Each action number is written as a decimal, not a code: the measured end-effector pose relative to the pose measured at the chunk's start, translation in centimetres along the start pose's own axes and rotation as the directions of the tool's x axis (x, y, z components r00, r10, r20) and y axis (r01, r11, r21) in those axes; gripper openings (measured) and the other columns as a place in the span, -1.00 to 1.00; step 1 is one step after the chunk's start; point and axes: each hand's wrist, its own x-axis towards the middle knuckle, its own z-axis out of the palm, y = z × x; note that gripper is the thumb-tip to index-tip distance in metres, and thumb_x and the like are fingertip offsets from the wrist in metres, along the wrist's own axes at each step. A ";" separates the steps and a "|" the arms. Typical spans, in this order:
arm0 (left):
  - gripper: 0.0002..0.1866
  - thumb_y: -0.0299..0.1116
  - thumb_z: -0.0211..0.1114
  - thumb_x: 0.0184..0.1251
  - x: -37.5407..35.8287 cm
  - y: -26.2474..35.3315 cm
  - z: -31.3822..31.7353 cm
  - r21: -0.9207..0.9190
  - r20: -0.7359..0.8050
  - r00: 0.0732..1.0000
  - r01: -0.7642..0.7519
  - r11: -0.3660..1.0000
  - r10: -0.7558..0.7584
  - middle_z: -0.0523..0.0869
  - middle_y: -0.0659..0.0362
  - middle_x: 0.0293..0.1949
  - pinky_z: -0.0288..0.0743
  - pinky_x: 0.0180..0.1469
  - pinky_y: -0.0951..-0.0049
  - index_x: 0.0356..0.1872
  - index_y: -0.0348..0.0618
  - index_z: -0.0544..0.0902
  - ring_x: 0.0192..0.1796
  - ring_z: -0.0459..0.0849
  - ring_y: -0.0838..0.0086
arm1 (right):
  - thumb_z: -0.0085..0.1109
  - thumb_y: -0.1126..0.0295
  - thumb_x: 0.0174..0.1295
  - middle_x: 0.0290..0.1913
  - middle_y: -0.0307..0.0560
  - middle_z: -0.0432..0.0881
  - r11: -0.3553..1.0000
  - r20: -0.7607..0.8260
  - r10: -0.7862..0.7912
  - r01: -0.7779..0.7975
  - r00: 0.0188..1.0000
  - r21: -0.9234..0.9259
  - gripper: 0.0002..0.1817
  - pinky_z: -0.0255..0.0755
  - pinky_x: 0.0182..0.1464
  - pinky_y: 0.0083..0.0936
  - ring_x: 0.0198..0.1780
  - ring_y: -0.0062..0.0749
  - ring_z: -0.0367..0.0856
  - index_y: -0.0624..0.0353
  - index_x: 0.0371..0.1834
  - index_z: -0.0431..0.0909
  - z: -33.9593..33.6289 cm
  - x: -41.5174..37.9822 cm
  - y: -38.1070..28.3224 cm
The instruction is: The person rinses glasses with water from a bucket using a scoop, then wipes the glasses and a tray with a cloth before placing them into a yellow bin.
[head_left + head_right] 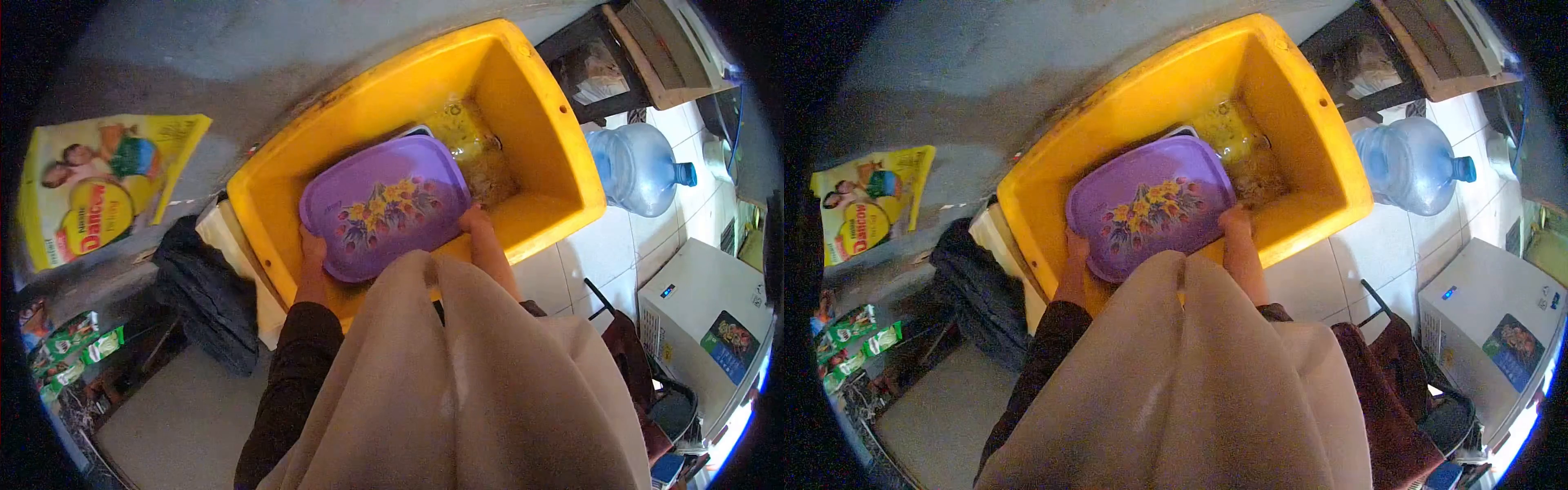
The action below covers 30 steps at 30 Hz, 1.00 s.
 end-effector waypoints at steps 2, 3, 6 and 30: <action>-0.42 -0.50 0.05 0.11 3.7 -5.1 2.7 0.350 0.107 0.992 0.027 0.936 -0.068 0.41 -0.10 0.03 0.32 0.06 0.20 0.17 -0.28 0.06 0.05 0.42 0.07 | -0.11 0.34 -0.01 0.04 0.34 0.37 0.996 0.003 -0.070 0.070 0.998 0.061 -0.43 0.30 0.07 -0.25 0.07 0.08 0.38 0.42 0.10 0.18 0.3 0.8 0.2; -0.39 -0.43 0.12 0.10 5.1 -7.7 4.3 0.655 0.182 0.971 0.000 0.756 -0.158 0.48 -0.15 -0.05 0.36 0.01 0.22 0.14 -0.41 0.07 0.01 0.46 0.07 | -0.11 0.33 -0.01 0.02 0.33 0.38 0.981 -0.006 -0.143 0.143 0.990 0.130 -0.44 0.28 0.09 -0.25 0.07 0.10 0.37 0.42 0.08 0.20 0.4 0.9 0.2; -0.45 -0.37 0.06 0.13 5.0 -12.5 9.8 0.776 -0.322 0.908 0.090 0.624 0.269 0.50 -0.23 -0.11 0.33 0.03 0.15 0.13 -0.28 0.11 -0.09 0.51 -0.08 | -0.18 0.35 0.06 0.04 0.33 0.36 0.990 -0.023 -0.132 0.133 0.991 0.041 -0.53 0.28 0.09 -0.22 0.09 0.11 0.35 0.32 0.07 0.23 -0.9 -1.1 -0.5; -0.18 -0.39 0.05 0.03 -5.0 4.9 0.4 0.110 0.269 0.945 0.161 0.981 -0.185 0.04 -0.27 0.23 -0.08 0.30 0.21 0.27 -0.35 -0.23 0.25 0.10 -0.08 | 0.03 0.42 -0.05 0.16 0.31 0.23 0.953 -0.235 -0.294 0.304 0.927 0.009 -0.23 0.15 0.20 -0.30 0.21 0.05 0.20 0.31 0.26 -0.11 -1.7 0.2 0.1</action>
